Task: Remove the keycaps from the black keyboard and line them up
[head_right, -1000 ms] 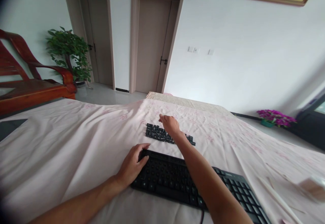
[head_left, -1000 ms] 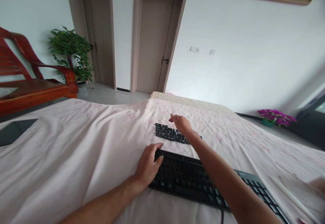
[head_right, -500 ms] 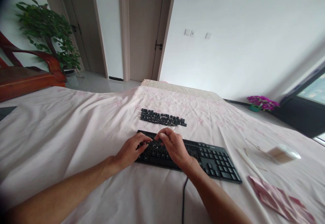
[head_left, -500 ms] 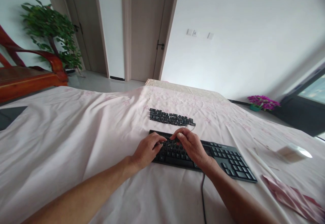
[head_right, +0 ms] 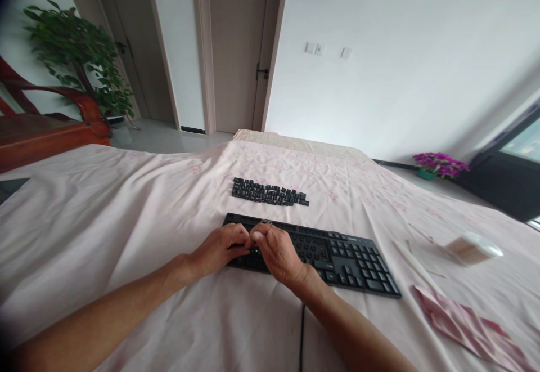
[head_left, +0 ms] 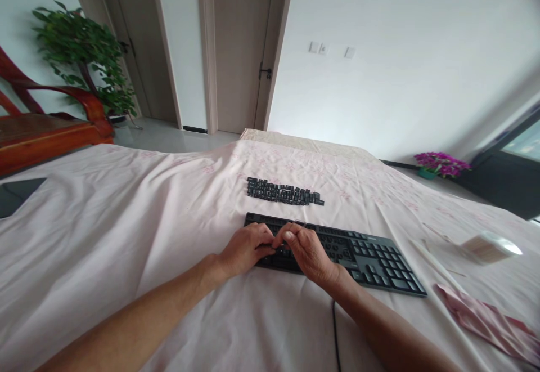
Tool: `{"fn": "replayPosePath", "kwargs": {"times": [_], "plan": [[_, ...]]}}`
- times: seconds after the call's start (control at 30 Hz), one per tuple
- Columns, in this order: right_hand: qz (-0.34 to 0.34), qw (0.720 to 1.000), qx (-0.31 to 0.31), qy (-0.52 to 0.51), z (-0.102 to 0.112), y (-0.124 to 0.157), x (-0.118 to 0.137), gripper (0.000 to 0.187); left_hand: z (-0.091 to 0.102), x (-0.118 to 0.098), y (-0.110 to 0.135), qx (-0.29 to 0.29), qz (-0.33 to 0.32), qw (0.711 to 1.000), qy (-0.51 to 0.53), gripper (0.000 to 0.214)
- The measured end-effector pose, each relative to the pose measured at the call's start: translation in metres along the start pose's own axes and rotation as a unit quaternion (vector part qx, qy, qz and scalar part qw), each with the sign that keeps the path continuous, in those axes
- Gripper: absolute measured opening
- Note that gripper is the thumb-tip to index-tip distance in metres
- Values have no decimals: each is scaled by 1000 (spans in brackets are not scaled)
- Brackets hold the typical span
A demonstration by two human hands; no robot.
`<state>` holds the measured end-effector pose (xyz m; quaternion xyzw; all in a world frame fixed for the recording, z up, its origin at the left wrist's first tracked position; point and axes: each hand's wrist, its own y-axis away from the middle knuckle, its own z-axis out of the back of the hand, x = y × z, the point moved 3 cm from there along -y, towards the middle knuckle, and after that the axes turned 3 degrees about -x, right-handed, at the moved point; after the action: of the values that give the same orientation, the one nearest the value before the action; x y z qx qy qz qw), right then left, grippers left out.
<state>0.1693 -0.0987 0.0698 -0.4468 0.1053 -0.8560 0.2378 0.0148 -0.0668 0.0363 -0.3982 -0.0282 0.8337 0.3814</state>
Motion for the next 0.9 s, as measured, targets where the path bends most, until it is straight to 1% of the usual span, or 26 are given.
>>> {"fn": "replayPosePath", "kwargs": {"times": [0.23,0.4,0.5,0.6,0.67,0.77,0.83,0.9], "plan": [[27,998,8,48,-6,-1,0,48,-2,2,-6,9,15,1000,25,19],[39,999,-15,27,-10,4,-6,51,-2,1,-7,26,31,999,25,18],[75,997,-29,5,-10,8,-7,48,-2,-2,-7,16,47,999,10,19],[106,993,-43,5,-8,13,-6,44,-2,-8,-6,-4,41,999,13,17],[107,993,-57,1,-7,15,-6,43,-2,-12,-5,-11,33,999,20,15],[105,991,-86,-16,-4,18,-6,42,-2,-17,-4,-7,32,999,41,14],[113,989,-97,-16,-2,18,-5,40,-2,-17,-4,-12,38,997,68,16],[128,987,-99,12,-2,17,-3,39,-3,-15,-5,-28,56,993,102,18]]}}
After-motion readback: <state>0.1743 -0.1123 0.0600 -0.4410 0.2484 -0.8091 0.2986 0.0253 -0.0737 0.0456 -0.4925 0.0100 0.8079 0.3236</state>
